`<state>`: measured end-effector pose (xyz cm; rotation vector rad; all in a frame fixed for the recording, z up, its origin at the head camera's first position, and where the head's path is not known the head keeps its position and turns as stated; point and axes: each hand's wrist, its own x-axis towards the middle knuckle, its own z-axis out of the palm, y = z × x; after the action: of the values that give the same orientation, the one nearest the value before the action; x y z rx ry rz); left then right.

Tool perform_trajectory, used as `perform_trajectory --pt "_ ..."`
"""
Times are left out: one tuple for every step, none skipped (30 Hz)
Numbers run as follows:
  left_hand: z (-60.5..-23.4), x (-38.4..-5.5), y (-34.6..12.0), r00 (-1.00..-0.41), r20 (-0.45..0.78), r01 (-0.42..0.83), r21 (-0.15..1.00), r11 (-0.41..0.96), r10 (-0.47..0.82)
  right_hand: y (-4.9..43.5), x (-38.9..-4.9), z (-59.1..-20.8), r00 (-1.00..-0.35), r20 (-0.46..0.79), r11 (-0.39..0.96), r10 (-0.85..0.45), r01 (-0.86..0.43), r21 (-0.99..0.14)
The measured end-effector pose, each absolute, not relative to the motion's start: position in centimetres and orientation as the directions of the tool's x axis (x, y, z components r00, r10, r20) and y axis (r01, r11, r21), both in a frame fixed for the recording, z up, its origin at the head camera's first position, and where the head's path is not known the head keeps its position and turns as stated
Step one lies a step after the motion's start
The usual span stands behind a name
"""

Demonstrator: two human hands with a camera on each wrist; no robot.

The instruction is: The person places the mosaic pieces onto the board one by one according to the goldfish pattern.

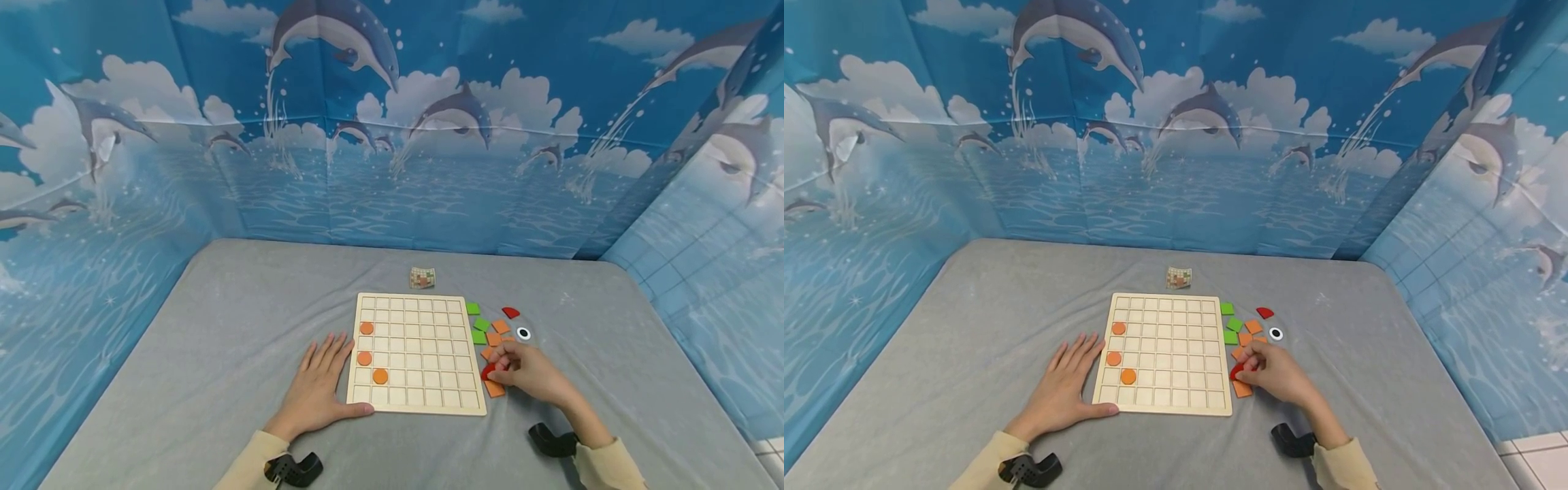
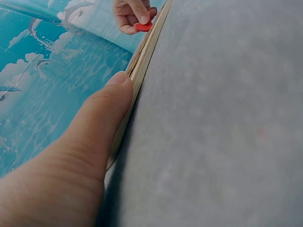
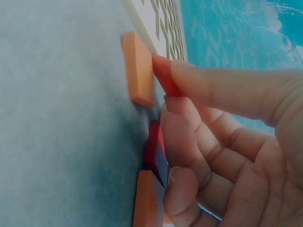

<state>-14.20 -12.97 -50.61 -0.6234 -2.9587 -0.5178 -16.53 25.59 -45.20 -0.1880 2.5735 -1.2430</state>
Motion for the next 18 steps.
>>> perform_trajectory --pt "-50.6 -14.2 -13.0 -0.914 0.145 0.406 0.310 0.860 0.379 25.6 -16.5 -45.2 -0.953 -0.194 0.619 -0.233 0.009 -0.786" --pt "-50.7 -14.2 -13.0 -0.913 0.150 0.407 0.309 0.859 0.379 25.7 -16.6 -45.1 -0.953 -0.197 0.614 -0.231 0.015 -0.789" --pt "-50.8 -14.2 -13.0 -0.912 0.155 0.409 0.308 0.859 0.379 25.7 -16.6 -45.0 -0.953 -0.200 0.611 -0.226 0.021 -0.792" --pt "-50.8 -14.3 -13.0 -0.911 0.161 0.412 0.306 0.858 0.379 25.7 -16.6 -45.0 -0.954 -0.201 0.611 -0.221 0.025 -0.791" --pt "-50.8 -14.3 -13.0 -0.911 0.162 0.412 0.303 0.860 0.379 25.7 -16.6 -44.9 -0.956 -0.204 0.607 -0.213 0.034 -0.794" --pt "-50.9 -14.3 -13.0 -0.910 0.166 0.413 0.301 0.859 0.379 25.6 -16.7 -44.8 -0.956 -0.208 0.601 -0.205 0.045 -0.798" --pt "-50.9 -14.3 -13.0 -0.911 0.165 0.412 0.300 0.860 0.379 25.5 -16.7 -44.7 -0.957 -0.211 0.596 -0.197 0.054 -0.801" --pt "-50.9 -14.3 -13.0 -0.911 0.165 0.412 0.299 0.861 0.378 25.5 -16.8 -44.6 -0.959 -0.211 0.593 -0.191 0.059 -0.803" --pt "-50.9 -14.3 -13.0 -0.910 0.168 0.413 0.299 0.860 0.379 25.4 -16.8 -44.6 -0.959 -0.208 0.592 -0.190 0.057 -0.804" --pt "-50.9 -14.3 -12.9 -0.910 0.168 0.413 0.299 0.860 0.379 25.2 -16.9 -44.5 -0.960 -0.208 0.590 -0.184 0.062 -0.805" --pt "-50.9 -14.3 -13.0 -0.911 0.165 0.412 0.299 0.861 0.379 25.1 -16.9 -44.4 -0.961 -0.205 0.586 -0.185 0.060 -0.808" --pt "-50.9 -14.3 -12.9 -0.910 0.167 0.413 0.299 0.860 0.379 24.9 -17.0 -44.3 -0.962 -0.202 0.584 -0.183 0.059 -0.810" --pt "-50.9 -14.3 -12.9 -0.911 0.164 0.412 0.298 0.861 0.379 24.7 -17.1 -44.3 -0.963 -0.193 0.586 -0.186 0.049 -0.809" --pt "-50.9 -14.3 -12.9 -0.911 0.164 0.411 0.298 0.861 0.379 24.5 -17.2 -44.3 -0.964 -0.189 0.587 -0.187 0.044 -0.808" --pt "-50.9 -14.3 -12.9 -0.911 0.164 0.411 0.296 0.862 0.379 24.2 -17.3 -44.3 -0.964 -0.184 0.589 -0.190 0.038 -0.807" --pt "-50.9 -14.3 -12.9 -0.912 0.161 0.410 0.295 0.863 0.378 24.0 -17.4 -44.3 -0.965 -0.185 0.586 -0.187 0.041 -0.809" --pt "-50.9 -14.3 -13.0 -0.912 0.160 0.409 0.293 0.864 0.377 23.7 -17.6 -44.3 -0.965 -0.180 0.586 -0.189 0.036 -0.809" --pt "-50.9 -14.3 -13.0 -0.912 0.162 0.409 0.292 0.865 0.377 23.4 -17.7 -44.4 -0.965 -0.180 0.582 -0.189 0.037 -0.812"
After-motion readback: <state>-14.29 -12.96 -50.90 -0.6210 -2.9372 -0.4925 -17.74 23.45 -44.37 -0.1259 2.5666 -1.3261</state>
